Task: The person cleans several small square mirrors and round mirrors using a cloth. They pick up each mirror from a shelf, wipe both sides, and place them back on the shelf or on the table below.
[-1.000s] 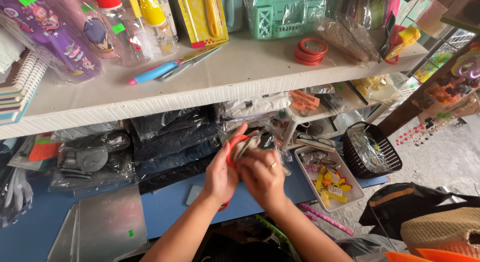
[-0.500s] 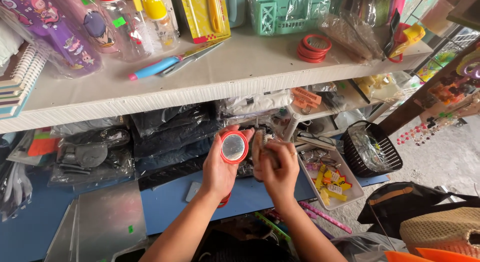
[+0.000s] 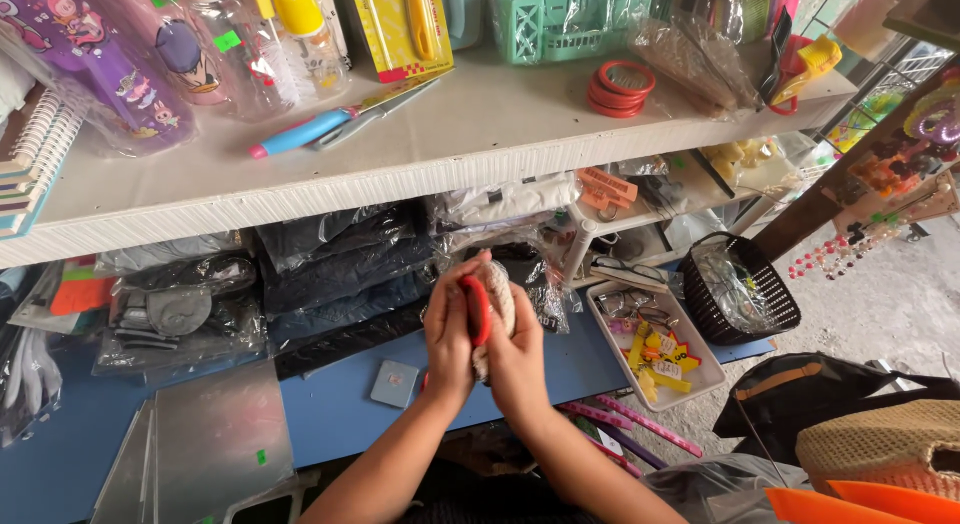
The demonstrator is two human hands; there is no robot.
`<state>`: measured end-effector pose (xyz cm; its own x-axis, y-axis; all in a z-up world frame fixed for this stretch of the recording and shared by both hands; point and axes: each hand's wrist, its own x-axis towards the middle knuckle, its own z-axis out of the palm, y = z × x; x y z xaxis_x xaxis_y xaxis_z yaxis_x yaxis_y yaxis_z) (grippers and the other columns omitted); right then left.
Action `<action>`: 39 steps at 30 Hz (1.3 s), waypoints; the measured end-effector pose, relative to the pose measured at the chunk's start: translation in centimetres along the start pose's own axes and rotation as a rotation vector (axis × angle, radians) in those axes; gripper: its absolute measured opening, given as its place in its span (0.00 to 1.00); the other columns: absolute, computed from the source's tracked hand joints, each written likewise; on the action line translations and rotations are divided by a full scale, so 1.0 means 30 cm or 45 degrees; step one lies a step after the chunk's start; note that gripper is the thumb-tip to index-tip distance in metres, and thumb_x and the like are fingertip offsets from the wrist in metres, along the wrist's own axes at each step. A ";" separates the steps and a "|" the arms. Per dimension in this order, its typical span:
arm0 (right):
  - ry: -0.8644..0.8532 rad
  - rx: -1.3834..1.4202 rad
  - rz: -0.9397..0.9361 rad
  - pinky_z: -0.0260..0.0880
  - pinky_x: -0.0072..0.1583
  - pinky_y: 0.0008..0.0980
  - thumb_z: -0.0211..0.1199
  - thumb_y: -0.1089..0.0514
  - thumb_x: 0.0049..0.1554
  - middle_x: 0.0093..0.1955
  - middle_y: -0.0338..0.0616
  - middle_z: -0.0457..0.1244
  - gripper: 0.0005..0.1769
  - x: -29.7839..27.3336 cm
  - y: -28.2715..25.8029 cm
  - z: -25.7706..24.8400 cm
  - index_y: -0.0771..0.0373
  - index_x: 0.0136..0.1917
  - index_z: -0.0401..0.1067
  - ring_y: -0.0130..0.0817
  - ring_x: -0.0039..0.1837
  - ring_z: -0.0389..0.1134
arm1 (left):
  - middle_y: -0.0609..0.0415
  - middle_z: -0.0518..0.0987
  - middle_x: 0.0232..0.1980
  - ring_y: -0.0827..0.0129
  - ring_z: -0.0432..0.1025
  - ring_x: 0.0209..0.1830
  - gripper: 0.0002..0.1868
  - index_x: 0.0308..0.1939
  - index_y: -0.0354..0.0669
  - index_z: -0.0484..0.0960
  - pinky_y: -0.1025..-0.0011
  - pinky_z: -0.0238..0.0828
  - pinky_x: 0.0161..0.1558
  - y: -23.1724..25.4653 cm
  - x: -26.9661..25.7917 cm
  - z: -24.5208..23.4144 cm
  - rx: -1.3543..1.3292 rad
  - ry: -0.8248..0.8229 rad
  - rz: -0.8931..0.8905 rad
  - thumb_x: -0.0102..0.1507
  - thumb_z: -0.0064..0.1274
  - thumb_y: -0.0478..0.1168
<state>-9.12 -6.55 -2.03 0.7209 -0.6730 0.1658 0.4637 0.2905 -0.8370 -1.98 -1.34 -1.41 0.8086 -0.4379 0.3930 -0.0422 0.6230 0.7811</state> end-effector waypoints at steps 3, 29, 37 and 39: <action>0.030 -0.335 -0.218 0.66 0.65 0.31 0.54 0.62 0.67 0.64 0.49 0.63 0.21 -0.014 0.014 0.033 0.67 0.71 0.62 0.31 0.64 0.64 | 0.41 0.76 0.68 0.61 0.70 0.69 0.15 0.60 0.33 0.75 0.65 0.63 0.72 0.012 -0.009 0.011 0.077 -0.100 0.039 0.74 0.36 0.33; -0.227 -1.351 -1.098 0.68 0.59 0.41 0.68 0.69 0.51 0.54 0.49 0.64 0.12 0.072 -0.068 -0.034 0.64 0.50 0.73 0.47 0.56 0.67 | 0.43 0.79 0.57 0.58 0.75 0.63 0.37 0.63 0.34 0.71 0.60 0.68 0.67 -0.044 0.030 -0.075 -0.616 -0.018 -0.811 0.74 0.25 0.63; 0.158 -0.814 -0.550 0.68 0.60 0.37 0.64 0.68 0.54 0.53 0.47 0.66 0.13 0.161 -0.189 -0.138 0.63 0.54 0.71 0.41 0.57 0.67 | 0.43 0.75 0.57 0.52 0.73 0.53 0.36 0.69 0.34 0.69 0.59 0.72 0.53 0.010 0.066 -0.098 0.784 -0.359 0.062 0.60 0.62 0.44; 0.088 -0.756 -0.501 0.67 0.62 0.38 0.64 0.68 0.52 0.55 0.48 0.65 0.16 0.153 -0.228 -0.130 0.63 0.54 0.70 0.42 0.59 0.66 | 0.41 0.72 0.59 0.51 0.71 0.57 0.48 0.70 0.34 0.63 0.58 0.70 0.57 0.024 0.067 -0.104 1.043 -0.443 0.371 0.51 0.73 0.41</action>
<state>-11.00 -14.27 2.43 0.5140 -0.6991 0.4971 0.3098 -0.3890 -0.8676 1.44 0.25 -1.59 0.4856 -0.5880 0.6469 -0.7231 0.1458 0.6752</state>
